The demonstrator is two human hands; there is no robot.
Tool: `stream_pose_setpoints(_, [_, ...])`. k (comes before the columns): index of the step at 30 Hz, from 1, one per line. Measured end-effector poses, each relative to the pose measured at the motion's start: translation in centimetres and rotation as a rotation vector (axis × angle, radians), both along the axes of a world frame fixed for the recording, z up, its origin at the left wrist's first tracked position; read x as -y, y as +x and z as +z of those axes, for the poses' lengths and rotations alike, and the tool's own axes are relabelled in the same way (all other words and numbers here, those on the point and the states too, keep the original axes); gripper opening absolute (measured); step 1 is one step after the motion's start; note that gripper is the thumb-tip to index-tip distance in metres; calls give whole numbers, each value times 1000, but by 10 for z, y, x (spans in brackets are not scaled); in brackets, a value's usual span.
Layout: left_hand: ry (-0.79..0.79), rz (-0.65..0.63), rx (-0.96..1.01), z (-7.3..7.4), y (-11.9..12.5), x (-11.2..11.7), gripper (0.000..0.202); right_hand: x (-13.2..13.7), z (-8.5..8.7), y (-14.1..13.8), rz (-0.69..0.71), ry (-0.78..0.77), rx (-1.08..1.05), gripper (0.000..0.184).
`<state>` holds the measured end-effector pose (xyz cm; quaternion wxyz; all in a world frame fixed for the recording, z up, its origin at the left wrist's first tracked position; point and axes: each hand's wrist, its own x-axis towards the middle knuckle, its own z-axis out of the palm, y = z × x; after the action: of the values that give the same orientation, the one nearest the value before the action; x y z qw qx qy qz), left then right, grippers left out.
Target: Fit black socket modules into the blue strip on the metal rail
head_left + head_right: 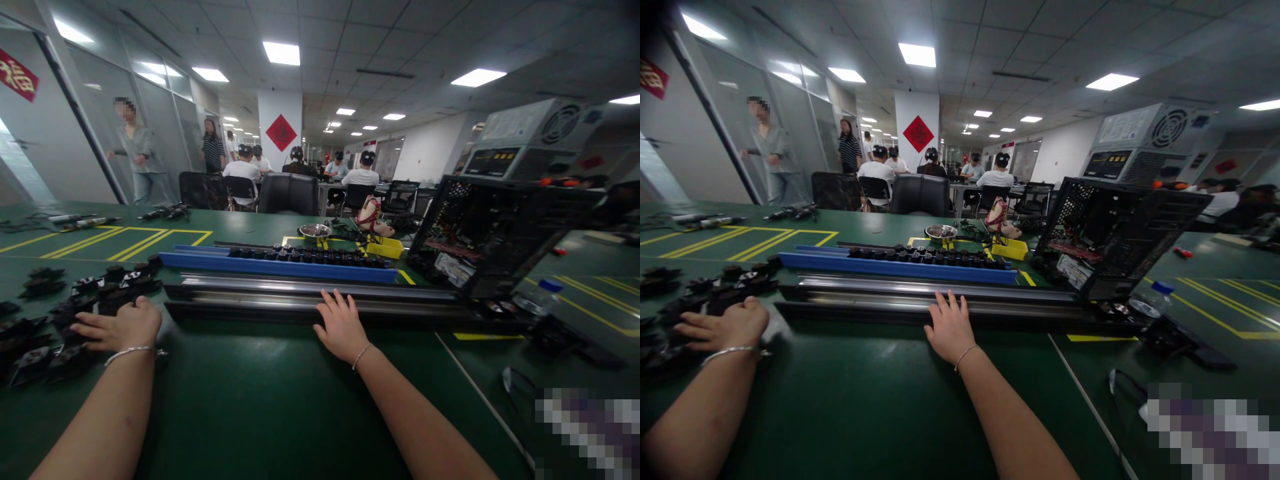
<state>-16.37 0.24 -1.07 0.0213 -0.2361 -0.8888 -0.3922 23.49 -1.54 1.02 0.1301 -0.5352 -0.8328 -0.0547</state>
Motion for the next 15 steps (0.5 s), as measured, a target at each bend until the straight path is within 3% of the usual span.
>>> stream_pose_setpoints(4, [-4,-15,-10,3,5,1,63,0,0,0,2,3,-3,40])
stream_pose_setpoints(8, [100,-60,-155,7,16,0,57,0,0,0,1,8,-8,40])
stream_pose_setpoints(11, [134,-247,-325,13,41,-2,51,0,0,0,5,7,-12,40])
stream_pose_setpoints(15, [141,-579,-614,17,96,-4,48,1,0,0,10,13,-18,40])
